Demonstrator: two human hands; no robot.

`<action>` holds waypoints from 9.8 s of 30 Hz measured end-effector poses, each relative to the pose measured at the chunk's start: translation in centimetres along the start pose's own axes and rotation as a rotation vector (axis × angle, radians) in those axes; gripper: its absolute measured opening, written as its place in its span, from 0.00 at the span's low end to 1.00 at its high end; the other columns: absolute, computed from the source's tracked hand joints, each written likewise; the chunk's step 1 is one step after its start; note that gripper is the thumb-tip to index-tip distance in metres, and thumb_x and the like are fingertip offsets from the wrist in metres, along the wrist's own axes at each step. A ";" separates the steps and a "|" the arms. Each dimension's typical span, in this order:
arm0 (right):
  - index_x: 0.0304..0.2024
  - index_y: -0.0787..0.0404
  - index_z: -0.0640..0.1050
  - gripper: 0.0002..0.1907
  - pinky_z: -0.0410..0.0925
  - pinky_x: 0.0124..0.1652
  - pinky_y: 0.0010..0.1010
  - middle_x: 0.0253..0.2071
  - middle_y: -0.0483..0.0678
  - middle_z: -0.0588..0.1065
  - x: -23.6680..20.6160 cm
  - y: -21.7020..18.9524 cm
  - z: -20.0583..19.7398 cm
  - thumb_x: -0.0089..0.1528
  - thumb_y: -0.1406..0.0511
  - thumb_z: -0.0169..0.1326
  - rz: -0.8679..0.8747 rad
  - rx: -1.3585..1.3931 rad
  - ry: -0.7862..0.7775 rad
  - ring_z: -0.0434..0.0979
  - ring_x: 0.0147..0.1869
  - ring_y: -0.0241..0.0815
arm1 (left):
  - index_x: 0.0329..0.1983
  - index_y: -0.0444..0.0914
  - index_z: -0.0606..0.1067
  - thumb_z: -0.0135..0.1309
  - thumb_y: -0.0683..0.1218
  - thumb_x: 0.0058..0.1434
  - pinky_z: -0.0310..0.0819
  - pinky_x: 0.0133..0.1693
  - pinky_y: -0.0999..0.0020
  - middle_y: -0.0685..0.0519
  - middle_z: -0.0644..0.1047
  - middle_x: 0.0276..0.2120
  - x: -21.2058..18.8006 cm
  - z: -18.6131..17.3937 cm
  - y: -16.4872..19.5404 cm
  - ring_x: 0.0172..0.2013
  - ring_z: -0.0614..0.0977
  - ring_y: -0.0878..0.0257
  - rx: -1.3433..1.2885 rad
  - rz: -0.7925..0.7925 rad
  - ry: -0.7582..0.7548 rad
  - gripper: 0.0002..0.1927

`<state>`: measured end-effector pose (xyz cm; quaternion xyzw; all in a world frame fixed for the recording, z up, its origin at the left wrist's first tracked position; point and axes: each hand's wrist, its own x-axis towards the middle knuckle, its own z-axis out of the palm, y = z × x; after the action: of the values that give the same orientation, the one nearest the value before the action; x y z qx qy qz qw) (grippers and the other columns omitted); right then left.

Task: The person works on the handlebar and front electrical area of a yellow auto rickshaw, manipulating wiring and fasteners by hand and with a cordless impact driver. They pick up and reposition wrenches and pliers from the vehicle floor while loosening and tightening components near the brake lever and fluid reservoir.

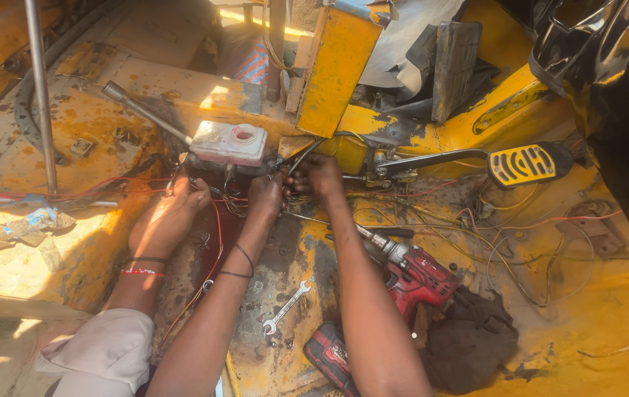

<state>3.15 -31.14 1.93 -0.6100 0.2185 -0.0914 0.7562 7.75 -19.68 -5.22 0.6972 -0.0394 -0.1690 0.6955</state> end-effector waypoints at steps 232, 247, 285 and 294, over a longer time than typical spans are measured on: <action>0.60 0.70 0.67 0.28 0.67 0.56 0.37 0.54 0.57 0.76 -11.9 5.0 -15.1 0.64 0.63 0.61 -0.343 -0.592 0.348 0.77 0.56 0.48 | 0.55 0.45 0.75 0.59 0.50 0.61 0.72 0.36 0.45 0.45 0.81 0.34 -0.5 7.7 4.0 0.38 0.83 0.43 0.916 1.230 -0.377 0.19; 0.48 0.72 0.76 0.38 0.70 0.49 0.52 0.46 0.66 0.78 -8.5 2.2 -10.7 0.56 0.43 0.65 -0.080 -1.221 0.798 0.79 0.50 0.65 | 0.42 0.38 0.73 0.56 0.39 0.53 0.73 0.41 0.46 0.44 0.80 0.30 0.0 8.9 2.9 0.36 0.83 0.43 0.992 1.106 -0.021 0.13; 0.42 0.67 0.80 0.26 0.67 0.49 0.57 0.44 0.62 0.78 -21.0 -2.7 -11.3 0.67 0.48 0.62 -0.154 -1.099 0.885 0.77 0.52 0.66 | 0.48 0.34 0.72 0.54 0.43 0.58 0.77 0.35 0.48 0.40 0.79 0.30 -6.4 16.7 0.2 0.34 0.83 0.41 0.856 1.466 -0.319 0.16; 0.52 0.67 0.75 0.24 0.68 0.46 0.56 0.44 0.63 0.79 -16.9 -9.0 -1.9 0.68 0.53 0.62 -0.730 -1.194 0.645 0.77 0.50 0.67 | 0.53 0.34 0.75 0.58 0.50 0.57 0.74 0.49 0.54 0.40 0.80 0.47 -6.1 14.2 -2.6 0.49 0.82 0.47 0.595 0.969 -0.688 0.23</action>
<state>-11.55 -28.16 14.01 -0.8912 0.2251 -0.3751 0.1198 -2.62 -31.42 -6.32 0.6693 -0.6132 -0.0321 0.4184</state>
